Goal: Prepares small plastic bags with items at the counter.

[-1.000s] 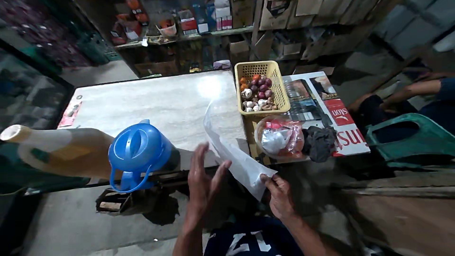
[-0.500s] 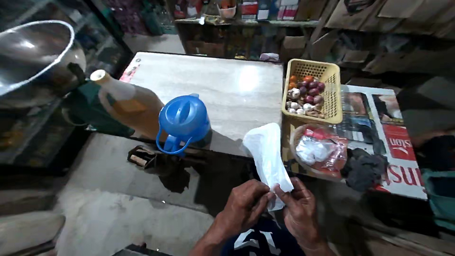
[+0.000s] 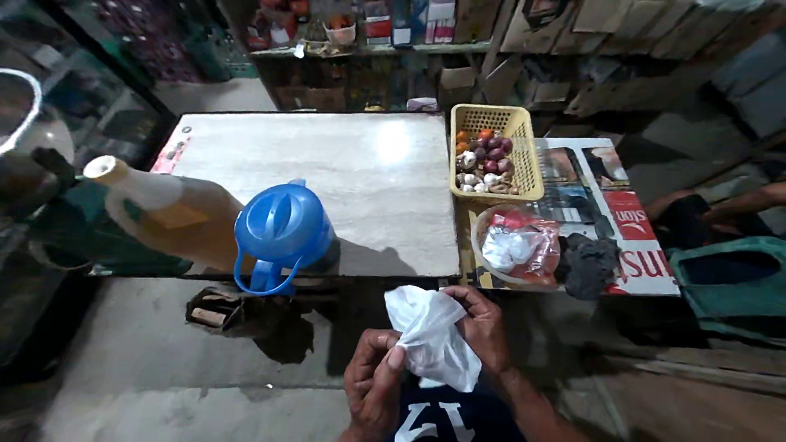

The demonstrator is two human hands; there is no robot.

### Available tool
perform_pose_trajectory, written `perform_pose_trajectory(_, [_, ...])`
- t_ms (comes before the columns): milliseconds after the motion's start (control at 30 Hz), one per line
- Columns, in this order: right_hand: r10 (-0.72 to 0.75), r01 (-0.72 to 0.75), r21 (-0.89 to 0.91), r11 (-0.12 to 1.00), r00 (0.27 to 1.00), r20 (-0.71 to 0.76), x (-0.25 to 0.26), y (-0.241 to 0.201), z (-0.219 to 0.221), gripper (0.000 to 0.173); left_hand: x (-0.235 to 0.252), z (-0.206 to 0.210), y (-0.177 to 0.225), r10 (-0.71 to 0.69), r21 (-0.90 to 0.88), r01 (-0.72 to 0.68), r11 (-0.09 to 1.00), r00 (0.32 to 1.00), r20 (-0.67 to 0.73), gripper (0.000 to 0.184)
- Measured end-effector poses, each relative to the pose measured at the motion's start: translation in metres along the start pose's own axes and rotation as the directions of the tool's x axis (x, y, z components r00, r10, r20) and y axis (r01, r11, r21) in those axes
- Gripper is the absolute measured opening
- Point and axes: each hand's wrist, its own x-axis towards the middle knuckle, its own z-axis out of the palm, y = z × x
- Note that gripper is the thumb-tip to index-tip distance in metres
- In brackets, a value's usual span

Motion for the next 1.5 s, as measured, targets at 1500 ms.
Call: perform_pose_trajectory(1500, [0.422, -0.434, -0.040, 0.900, 0.845, 0.330, -0.011, 0.048, -0.067, 0.015, -0.044, 0.002, -0.059, -0.419, 0.349, 0.476, 0.807, 0.878, -0.230, 0.016])
